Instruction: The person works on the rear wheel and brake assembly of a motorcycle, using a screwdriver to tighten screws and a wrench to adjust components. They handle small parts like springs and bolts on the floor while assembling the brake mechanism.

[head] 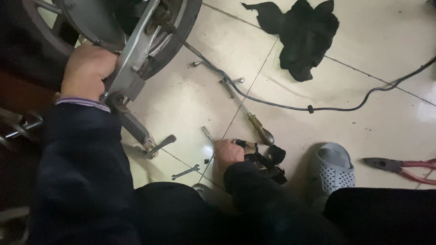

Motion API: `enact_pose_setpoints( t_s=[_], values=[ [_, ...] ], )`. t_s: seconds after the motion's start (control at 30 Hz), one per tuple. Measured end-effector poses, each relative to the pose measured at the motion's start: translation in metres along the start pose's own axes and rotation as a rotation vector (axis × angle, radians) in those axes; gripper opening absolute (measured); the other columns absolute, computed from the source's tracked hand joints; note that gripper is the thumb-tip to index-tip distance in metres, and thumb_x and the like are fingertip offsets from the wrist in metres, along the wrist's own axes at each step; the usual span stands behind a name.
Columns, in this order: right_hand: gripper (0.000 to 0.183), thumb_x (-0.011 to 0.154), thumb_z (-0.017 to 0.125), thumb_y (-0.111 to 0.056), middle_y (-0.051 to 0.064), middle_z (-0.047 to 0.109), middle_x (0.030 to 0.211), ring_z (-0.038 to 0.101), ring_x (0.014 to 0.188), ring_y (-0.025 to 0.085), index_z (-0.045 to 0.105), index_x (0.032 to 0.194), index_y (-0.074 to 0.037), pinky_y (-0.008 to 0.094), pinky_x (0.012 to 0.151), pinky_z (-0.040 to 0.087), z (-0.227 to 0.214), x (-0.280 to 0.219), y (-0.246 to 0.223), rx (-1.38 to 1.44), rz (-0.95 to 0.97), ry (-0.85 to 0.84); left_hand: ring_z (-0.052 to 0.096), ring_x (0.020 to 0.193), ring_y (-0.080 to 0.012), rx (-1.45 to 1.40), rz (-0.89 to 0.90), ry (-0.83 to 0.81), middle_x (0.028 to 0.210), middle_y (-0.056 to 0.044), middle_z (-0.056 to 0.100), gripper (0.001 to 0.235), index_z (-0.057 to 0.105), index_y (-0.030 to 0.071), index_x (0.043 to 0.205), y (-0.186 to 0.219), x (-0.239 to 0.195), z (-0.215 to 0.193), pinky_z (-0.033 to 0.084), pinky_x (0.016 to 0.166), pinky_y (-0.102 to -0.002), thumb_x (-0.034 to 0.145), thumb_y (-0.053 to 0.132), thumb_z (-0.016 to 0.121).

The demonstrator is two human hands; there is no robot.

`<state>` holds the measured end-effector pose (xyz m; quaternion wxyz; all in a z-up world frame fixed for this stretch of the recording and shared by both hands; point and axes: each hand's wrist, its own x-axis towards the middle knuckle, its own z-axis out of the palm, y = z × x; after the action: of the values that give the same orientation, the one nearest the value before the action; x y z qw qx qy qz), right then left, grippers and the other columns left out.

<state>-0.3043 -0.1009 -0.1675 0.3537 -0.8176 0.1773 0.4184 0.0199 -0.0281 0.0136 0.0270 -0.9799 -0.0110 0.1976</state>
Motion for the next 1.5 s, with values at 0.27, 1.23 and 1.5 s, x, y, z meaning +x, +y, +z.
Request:
enact_pose_setpoints(
  t_s=[0.27,1.23,1.5],
  values=[
    [0.038,0.094,0.072,-0.019,0.009,0.07,0.116,0.071,0.105,0.024,0.058,0.128,-0.01,0.037,0.088,0.061,-0.039,-0.022,-0.013,0.053,0.124,-0.126,0.068,0.089,-0.0367,-0.162,-0.007,0.052,0.103,-0.017,0.073,0.025,0.07,-0.004,0.095,-0.009,0.011,0.011,0.048,0.065,-0.048,0.09,0.009,0.049],
    [0.035,0.099,0.057,-0.037,0.009,0.07,0.1,0.071,0.083,0.027,0.062,0.129,-0.019,0.04,0.077,0.059,-0.008,0.017,-0.005,0.659,-0.007,0.262,0.062,0.127,-0.0324,0.637,0.48,0.039,0.129,-0.018,0.071,0.032,0.075,-0.004,0.115,-0.066,0.121,0.071,0.048,0.11,-0.042,0.09,0.006,0.059],
    [0.042,0.101,0.059,-0.027,0.017,0.072,0.094,0.075,0.088,0.029,0.057,0.133,0.0,0.044,0.084,0.061,-0.059,-0.022,-0.043,1.533,0.229,0.001,0.061,0.127,-0.0264,0.526,0.619,-0.054,0.122,-0.015,0.074,0.053,0.078,-0.001,0.105,-0.055,0.12,0.09,0.046,0.11,-0.041,0.093,0.008,0.027]
  ],
)
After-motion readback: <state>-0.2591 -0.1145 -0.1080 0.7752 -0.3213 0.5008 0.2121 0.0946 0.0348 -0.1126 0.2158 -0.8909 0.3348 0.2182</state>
